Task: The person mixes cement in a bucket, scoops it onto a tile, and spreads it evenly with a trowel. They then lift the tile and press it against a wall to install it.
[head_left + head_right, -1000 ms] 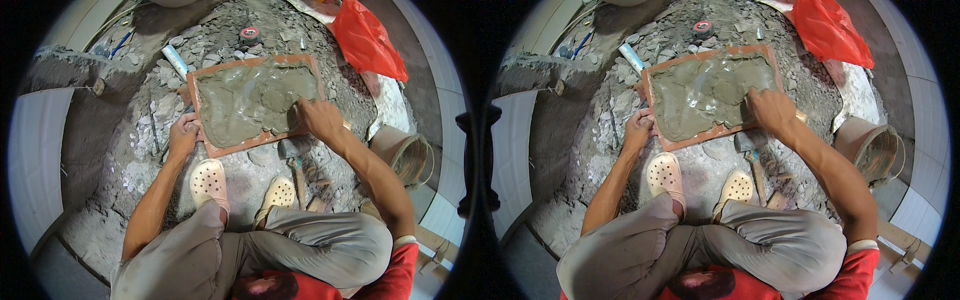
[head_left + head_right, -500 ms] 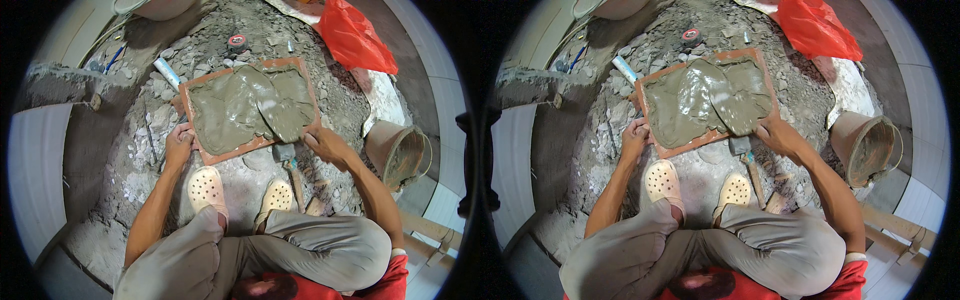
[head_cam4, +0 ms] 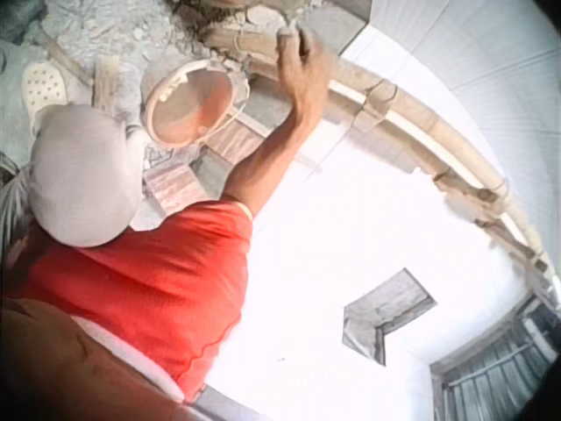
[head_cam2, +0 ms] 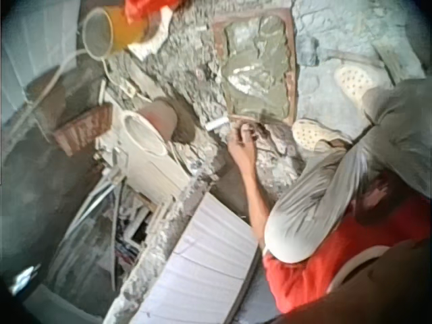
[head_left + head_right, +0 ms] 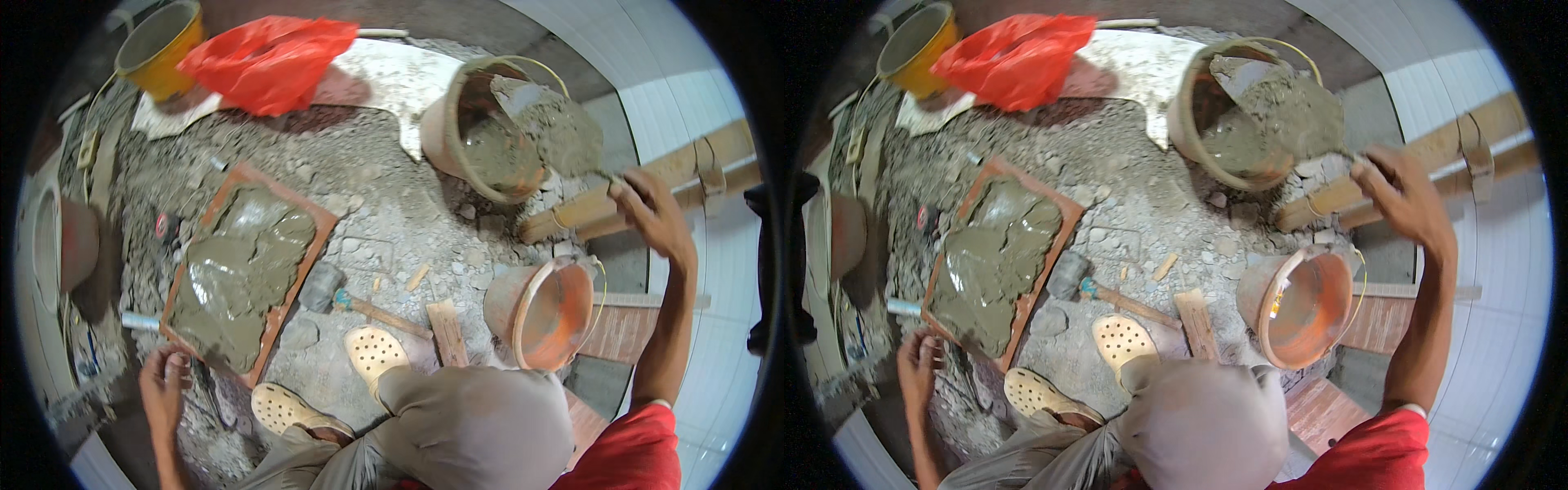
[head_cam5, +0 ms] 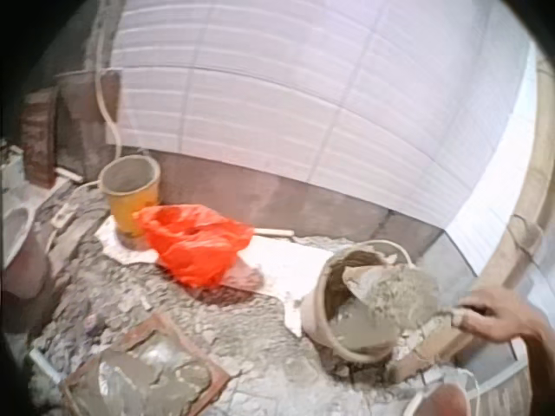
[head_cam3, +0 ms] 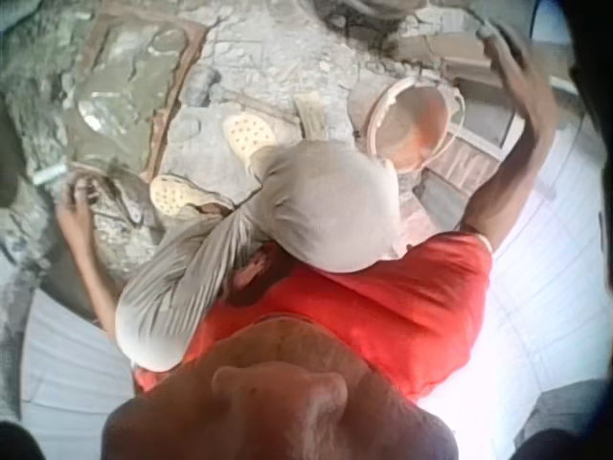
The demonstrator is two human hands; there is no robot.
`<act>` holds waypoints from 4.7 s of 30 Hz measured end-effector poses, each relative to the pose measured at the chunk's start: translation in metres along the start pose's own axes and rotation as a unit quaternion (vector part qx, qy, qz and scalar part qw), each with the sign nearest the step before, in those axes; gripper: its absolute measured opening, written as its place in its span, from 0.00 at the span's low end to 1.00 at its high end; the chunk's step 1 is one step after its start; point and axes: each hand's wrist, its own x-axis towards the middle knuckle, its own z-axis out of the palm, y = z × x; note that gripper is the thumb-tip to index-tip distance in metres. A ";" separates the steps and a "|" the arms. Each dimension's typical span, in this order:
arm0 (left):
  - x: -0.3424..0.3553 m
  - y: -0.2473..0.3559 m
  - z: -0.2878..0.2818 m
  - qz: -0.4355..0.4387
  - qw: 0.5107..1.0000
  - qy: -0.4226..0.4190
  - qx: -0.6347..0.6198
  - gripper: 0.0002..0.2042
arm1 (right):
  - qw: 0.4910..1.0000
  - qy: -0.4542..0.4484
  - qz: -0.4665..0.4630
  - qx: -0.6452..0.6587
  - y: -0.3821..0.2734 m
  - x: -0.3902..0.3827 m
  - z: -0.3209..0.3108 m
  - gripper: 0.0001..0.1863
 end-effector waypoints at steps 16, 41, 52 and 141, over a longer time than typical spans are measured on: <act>0.190 0.322 0.329 0.272 0.921 -0.275 -0.051 0.23 | 0.965 -0.019 -0.112 -0.236 0.039 0.147 0.126 0.09; 0.079 0.248 0.388 0.460 0.879 -0.086 -0.087 0.16 | 0.985 -0.060 -0.024 -0.161 0.051 0.007 0.182 0.13; 0.084 0.246 0.389 0.469 0.876 -0.079 -0.078 0.13 | 0.984 -0.098 0.062 -0.132 0.039 0.051 0.203 0.09; -0.008 -0.142 0.067 -0.212 0.910 0.127 -0.333 0.10 | 0.726 -0.549 0.039 0.413 -0.368 0.024 0.325 0.23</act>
